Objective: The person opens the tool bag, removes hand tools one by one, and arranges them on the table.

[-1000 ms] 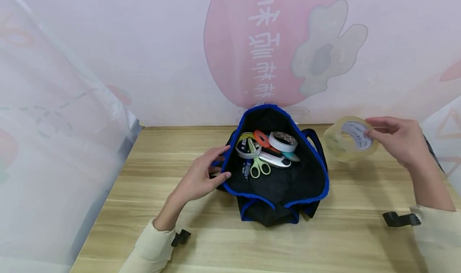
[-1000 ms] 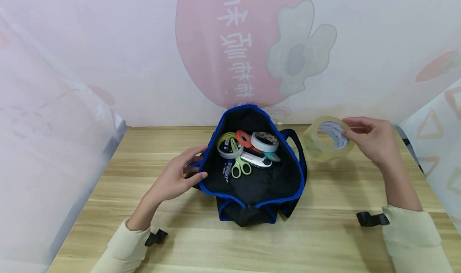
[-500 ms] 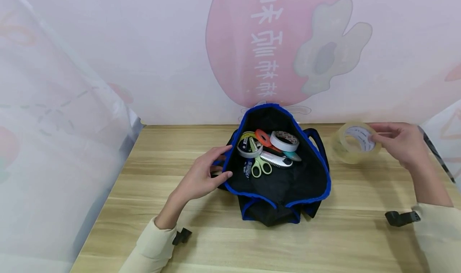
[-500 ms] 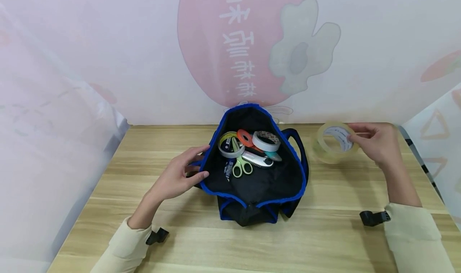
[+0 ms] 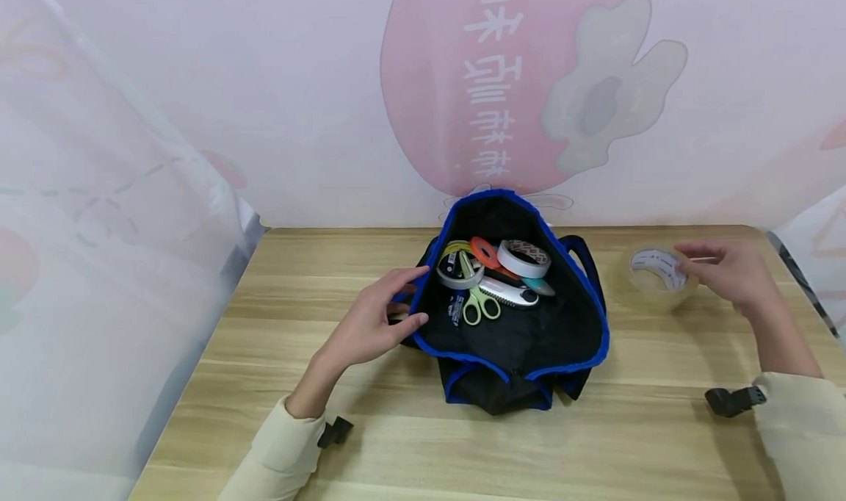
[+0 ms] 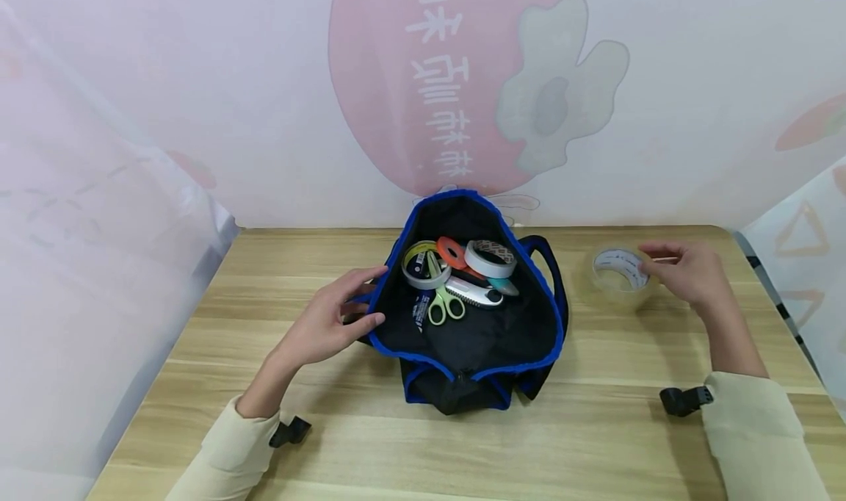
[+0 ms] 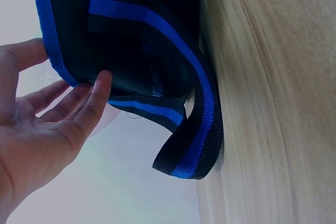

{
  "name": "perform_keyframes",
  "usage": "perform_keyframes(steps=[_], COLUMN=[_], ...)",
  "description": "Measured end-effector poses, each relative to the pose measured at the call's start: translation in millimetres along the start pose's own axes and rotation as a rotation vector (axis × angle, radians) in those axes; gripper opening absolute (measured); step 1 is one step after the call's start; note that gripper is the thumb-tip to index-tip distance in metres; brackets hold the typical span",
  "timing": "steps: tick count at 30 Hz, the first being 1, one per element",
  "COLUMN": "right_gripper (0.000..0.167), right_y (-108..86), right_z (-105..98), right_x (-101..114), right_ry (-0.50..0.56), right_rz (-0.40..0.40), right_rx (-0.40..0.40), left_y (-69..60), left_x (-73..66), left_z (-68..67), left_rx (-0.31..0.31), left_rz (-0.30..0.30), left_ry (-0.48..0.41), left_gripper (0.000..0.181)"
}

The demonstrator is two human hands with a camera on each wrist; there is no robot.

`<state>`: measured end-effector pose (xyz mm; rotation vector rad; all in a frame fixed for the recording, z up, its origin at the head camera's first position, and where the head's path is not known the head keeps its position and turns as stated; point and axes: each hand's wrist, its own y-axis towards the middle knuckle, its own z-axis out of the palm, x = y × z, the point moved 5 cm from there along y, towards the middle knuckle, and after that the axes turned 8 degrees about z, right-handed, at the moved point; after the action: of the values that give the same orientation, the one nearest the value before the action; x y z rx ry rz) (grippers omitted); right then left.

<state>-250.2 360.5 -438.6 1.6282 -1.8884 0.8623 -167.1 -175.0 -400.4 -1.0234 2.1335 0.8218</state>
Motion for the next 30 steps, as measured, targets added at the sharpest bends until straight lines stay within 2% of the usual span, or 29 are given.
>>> perform_keyframes(steps=[8,12,15,17,23,30], right_gripper=[0.049,0.049,0.046,0.045,0.045,0.043], right_y=[-2.4,-7.1,-11.8,-15.9,-30.0,-46.8], right_z=[-2,-7,-11,-11,1,9], right_x=[5,14,27,37,67,99], right_ry=[-0.096,-0.099,-0.111,-0.115,-0.075,-0.012], right_rz=[0.020,-0.012,-0.060,-0.085,-0.120,-0.196], right_rx=[0.012,-0.047,-0.112,-0.129,-0.101,-0.082], left_y=[0.2,0.2,0.2,0.3,0.6,0.1], left_x=[-0.3,-0.3,-0.7,-1.2,-1.9,1.0], left_z=[-0.2,0.1,0.0,-0.1,-0.3,0.6], left_rx=[-0.003,-0.002,-0.005,-0.006,-0.003,0.002], left_rz=[0.009,0.011,0.017,0.022,0.017,0.002], left_ry=[0.012,0.013,0.014,0.015,0.014,0.014], left_gripper=[0.068,0.068,0.068,0.069,0.068,0.069])
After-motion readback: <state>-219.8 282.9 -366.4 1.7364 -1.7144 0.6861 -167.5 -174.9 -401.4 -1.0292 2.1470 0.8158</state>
